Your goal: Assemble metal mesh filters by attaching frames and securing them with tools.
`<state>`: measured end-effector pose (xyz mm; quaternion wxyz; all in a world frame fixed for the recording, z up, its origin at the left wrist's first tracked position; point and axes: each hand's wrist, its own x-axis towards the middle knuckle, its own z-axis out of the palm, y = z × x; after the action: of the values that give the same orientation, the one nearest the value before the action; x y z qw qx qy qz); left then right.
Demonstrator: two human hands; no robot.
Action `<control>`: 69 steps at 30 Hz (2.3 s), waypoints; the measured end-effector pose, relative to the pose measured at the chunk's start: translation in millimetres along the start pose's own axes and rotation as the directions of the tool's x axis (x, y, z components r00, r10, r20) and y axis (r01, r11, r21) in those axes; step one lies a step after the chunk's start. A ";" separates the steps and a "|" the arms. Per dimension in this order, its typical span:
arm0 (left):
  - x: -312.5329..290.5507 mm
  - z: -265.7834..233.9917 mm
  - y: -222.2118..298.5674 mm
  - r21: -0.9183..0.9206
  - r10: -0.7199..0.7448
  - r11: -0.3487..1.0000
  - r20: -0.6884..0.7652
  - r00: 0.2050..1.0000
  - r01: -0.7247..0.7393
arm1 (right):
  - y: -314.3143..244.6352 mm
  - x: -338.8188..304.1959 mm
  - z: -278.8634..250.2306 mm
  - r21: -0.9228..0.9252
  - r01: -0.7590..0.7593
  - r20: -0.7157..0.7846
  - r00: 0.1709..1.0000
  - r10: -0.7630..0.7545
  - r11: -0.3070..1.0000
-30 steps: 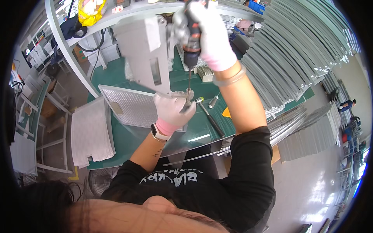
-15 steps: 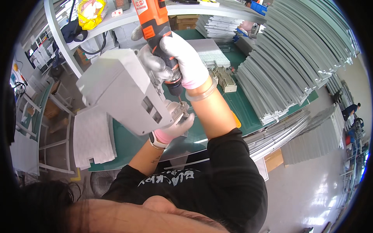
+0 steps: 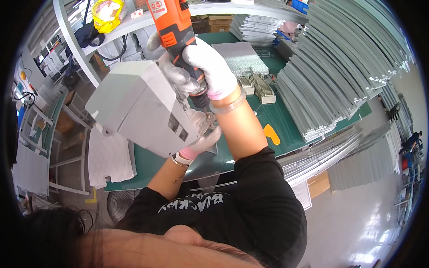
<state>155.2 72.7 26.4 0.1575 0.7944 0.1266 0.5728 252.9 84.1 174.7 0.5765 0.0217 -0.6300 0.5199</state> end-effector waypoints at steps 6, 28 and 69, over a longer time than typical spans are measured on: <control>-27.3 -9.0 5.6 0.255 -0.032 0.967 0.074 0.997 0.012 | -19.2 -6.2 4.3 -0.055 -0.015 -0.523 0.852 -0.016 0.998; -118.3 -135.6 -23.7 0.867 -0.157 0.497 0.041 0.987 0.044 | -41.8 -10.3 27.8 -0.022 0.114 -0.371 0.921 -0.114 0.993; -79.6 -101.9 113.9 0.281 -0.256 0.945 0.325 0.910 0.165 | -26.4 -62.5 62.2 0.009 -0.064 -0.392 0.918 0.062 0.998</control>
<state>36.0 -51.5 32.2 0.1388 0.8801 0.2516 0.3780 246.6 -6.1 157.2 0.6739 -0.1040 -0.5034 0.5307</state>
